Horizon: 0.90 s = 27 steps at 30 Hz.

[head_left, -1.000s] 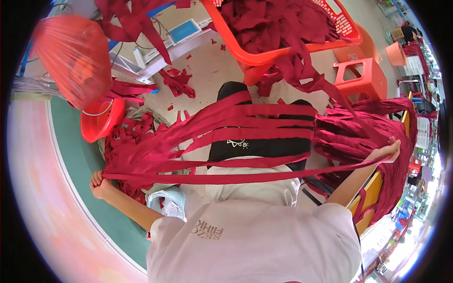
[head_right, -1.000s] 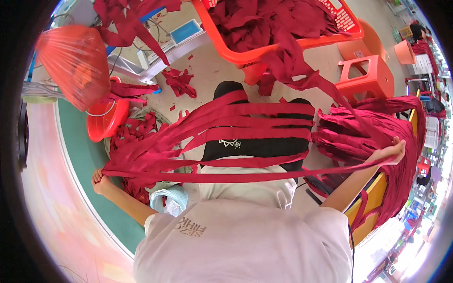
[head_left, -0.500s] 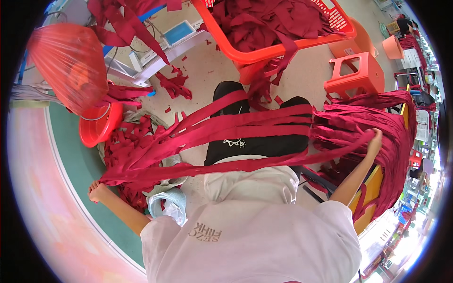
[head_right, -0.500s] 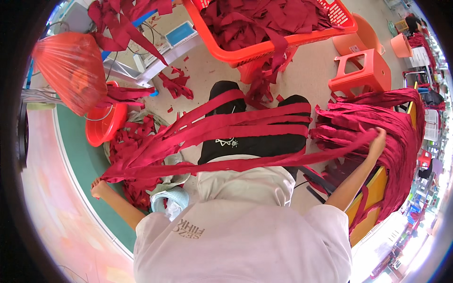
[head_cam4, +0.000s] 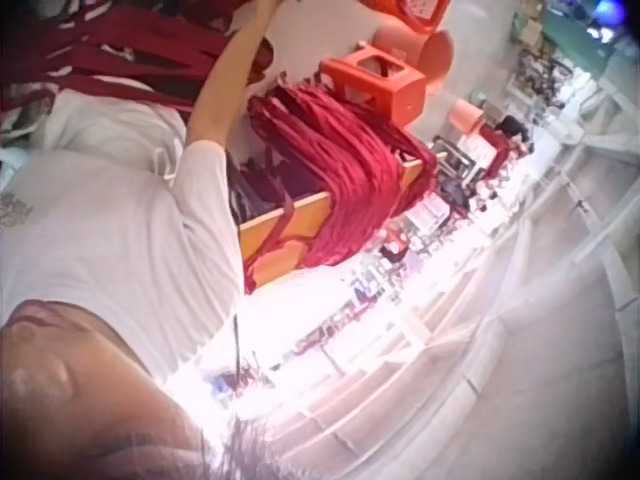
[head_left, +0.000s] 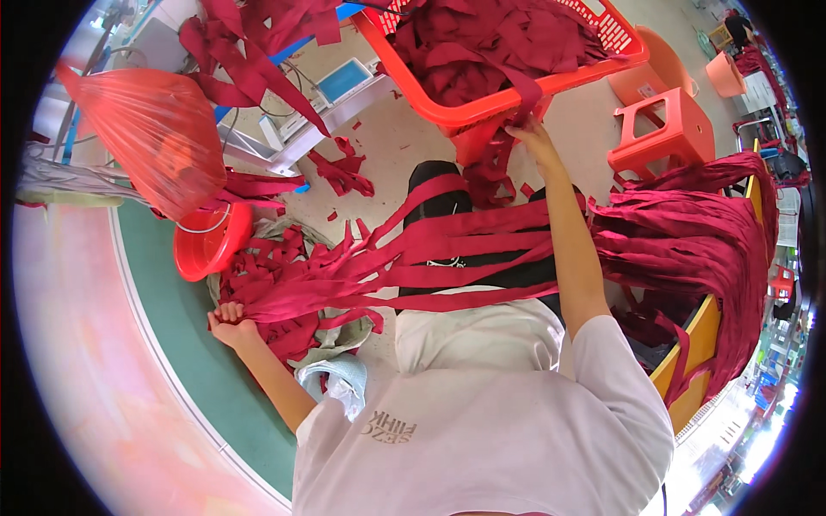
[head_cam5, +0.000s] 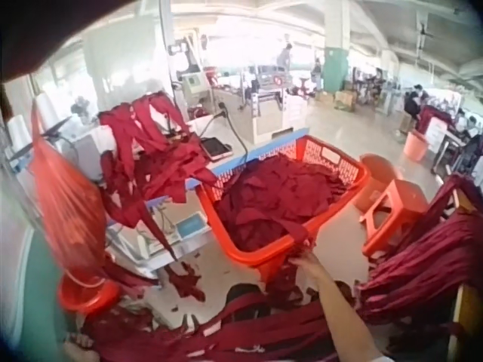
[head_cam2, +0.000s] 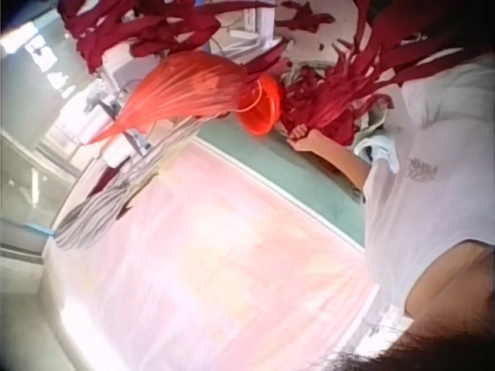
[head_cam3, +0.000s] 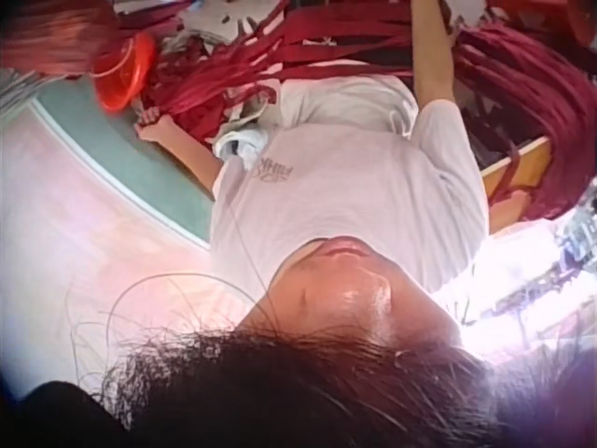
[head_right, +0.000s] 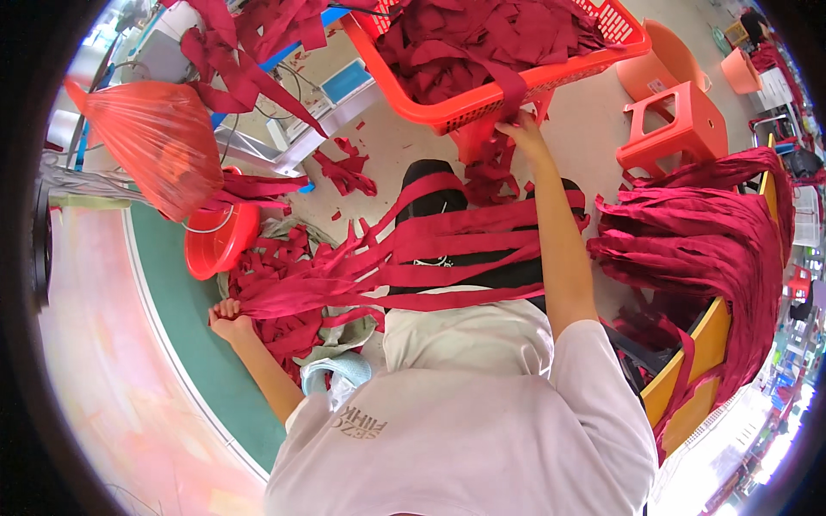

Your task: Picking up, straightening, and sorting red fabric strips into bins in a factory setting.

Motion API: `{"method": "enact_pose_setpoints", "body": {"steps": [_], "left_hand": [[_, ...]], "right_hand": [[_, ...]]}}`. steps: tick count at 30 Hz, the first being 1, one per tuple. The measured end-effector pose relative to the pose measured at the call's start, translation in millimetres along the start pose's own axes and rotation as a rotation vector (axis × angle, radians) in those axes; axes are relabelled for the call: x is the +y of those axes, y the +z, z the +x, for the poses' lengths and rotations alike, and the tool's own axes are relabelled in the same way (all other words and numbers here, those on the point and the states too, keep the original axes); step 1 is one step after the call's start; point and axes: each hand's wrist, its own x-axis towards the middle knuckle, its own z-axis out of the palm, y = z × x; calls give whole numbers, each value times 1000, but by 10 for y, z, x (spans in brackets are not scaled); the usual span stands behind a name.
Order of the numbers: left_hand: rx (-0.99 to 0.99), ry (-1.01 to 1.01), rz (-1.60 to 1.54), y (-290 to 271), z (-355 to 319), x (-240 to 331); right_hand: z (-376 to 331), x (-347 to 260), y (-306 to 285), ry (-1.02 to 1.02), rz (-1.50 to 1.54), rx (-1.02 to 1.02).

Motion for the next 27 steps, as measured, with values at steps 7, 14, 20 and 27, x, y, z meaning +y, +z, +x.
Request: {"method": "enact_pose_setpoints", "body": {"steps": [7, 14, 20, 27], "left_hand": [[-184, -302, 141, 429, -721, -541], [-602, -631, 362, 1351, -1807, -1629], [-1183, -1151, 11, 2130, -2981, -2222], [-735, -1028, -179, 2541, -2755, -2261]], "right_hand": [[-668, -1021, -179, 172, -8, -234], [-1374, -2718, -189, -271, 143, -233], [-2018, -2839, -287, -539, -132, -656], [-2720, -1703, -753, 430, -166, -470]]}}
